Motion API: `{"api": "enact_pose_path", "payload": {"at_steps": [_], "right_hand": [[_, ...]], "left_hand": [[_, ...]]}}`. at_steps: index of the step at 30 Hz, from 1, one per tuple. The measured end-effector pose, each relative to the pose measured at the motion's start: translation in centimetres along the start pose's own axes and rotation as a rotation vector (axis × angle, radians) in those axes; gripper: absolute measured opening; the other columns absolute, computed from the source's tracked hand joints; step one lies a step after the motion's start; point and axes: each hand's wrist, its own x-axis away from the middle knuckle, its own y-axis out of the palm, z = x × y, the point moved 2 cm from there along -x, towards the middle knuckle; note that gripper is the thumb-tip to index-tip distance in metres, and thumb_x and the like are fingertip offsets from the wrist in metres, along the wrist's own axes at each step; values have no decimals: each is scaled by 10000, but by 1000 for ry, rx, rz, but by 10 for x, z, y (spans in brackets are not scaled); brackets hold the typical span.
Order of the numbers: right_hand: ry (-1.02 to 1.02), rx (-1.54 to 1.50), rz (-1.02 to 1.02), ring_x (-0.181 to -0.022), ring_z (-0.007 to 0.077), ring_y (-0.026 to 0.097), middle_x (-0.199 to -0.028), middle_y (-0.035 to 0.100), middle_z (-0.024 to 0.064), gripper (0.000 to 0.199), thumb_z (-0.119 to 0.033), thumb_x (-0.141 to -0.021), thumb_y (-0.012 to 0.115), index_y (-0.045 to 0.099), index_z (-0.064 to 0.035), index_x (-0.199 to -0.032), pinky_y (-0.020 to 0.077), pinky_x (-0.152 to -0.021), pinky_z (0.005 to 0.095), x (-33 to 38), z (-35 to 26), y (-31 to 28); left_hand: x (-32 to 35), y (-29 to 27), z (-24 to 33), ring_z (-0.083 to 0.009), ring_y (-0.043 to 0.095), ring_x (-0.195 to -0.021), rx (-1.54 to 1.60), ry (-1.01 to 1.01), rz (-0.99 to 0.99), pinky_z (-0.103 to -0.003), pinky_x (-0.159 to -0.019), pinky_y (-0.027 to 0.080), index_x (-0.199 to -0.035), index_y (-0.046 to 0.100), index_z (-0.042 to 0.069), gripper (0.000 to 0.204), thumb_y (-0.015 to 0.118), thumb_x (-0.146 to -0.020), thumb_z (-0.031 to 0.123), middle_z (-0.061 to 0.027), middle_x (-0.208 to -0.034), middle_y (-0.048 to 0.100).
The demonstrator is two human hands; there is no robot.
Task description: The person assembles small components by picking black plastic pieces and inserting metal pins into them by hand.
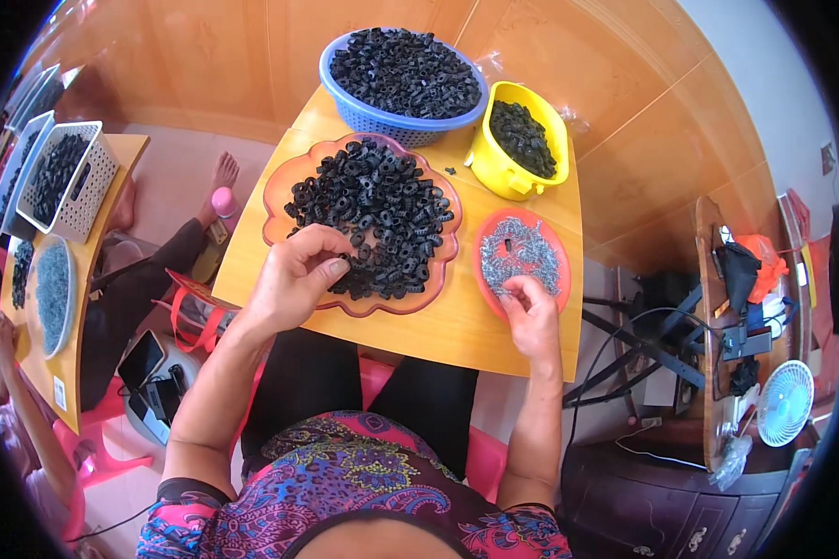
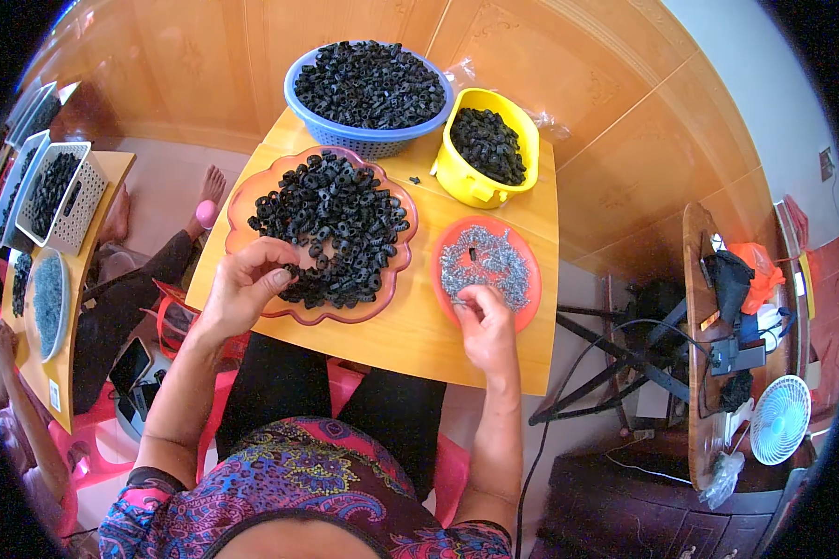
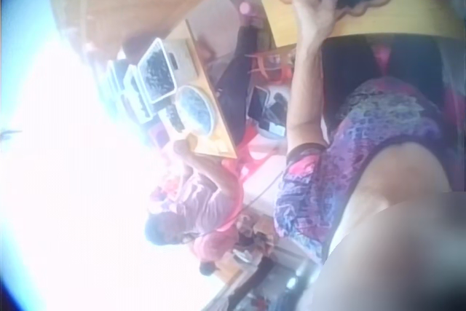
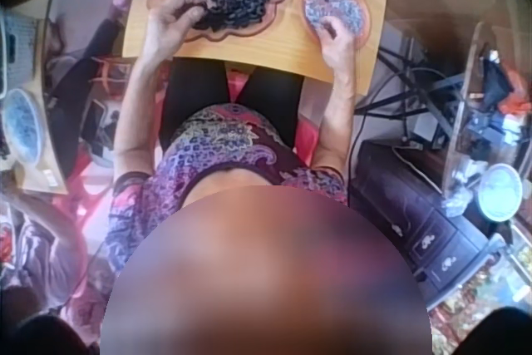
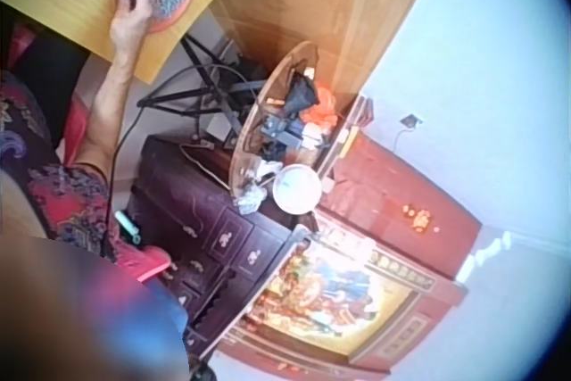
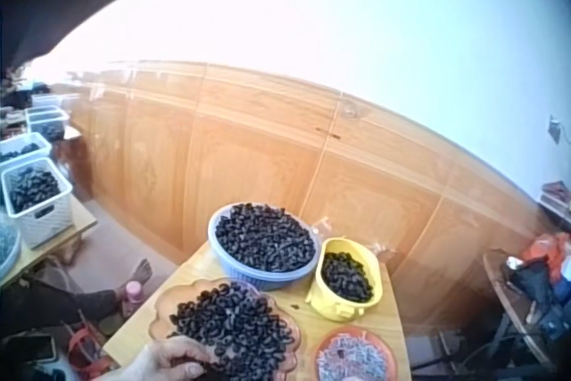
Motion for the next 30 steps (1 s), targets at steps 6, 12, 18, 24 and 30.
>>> {"api": "enact_pose_path", "payload": {"at_steps": [6,12,18,24,30], "right_hand": [[-385,320,-34,-829,363,588,-891,581,173,186,39,-773,606,570,16,-954,482,-716,404,10,-38,48],[-272,490,-125,-872,389,588,-967,590,199,310,18,-747,638,580,21,-1052,488,-767,421,17,-28,54],[-228,496,-119,-885,388,584,-949,588,197,287,-13,-755,642,594,16,-1036,487,-764,421,16,-37,48],[-281,675,-144,-810,384,580,-851,561,173,77,-14,-804,555,581,-8,-876,479,-668,451,19,-12,65],[-300,336,-89,-727,337,580,-788,574,173,66,50,-789,584,574,18,-846,468,-644,397,21,-49,54]], "left_hand": [[3,1,2,-90,546,-871,-41,13,6,-241,-782,465,-984,584,-33,121,568,-864,-41,-37,-956,552],[1,0,4,-86,552,-854,-73,-25,11,-241,-770,471,-994,576,-32,131,573,-863,-36,-36,-949,550],[2,0,-2,-83,564,-822,-6,-65,27,-240,-750,477,-1004,578,-26,129,569,-876,-19,-29,-926,574],[8,6,6,-107,608,-772,366,-240,-99,-239,-720,501,-999,589,-49,113,529,-911,-10,-70,-877,638],[9,13,-3,-153,658,-796,671,-273,-139,-282,-745,562,-1043,610,-56,159,535,-910,-12,-109,-891,662]]}}
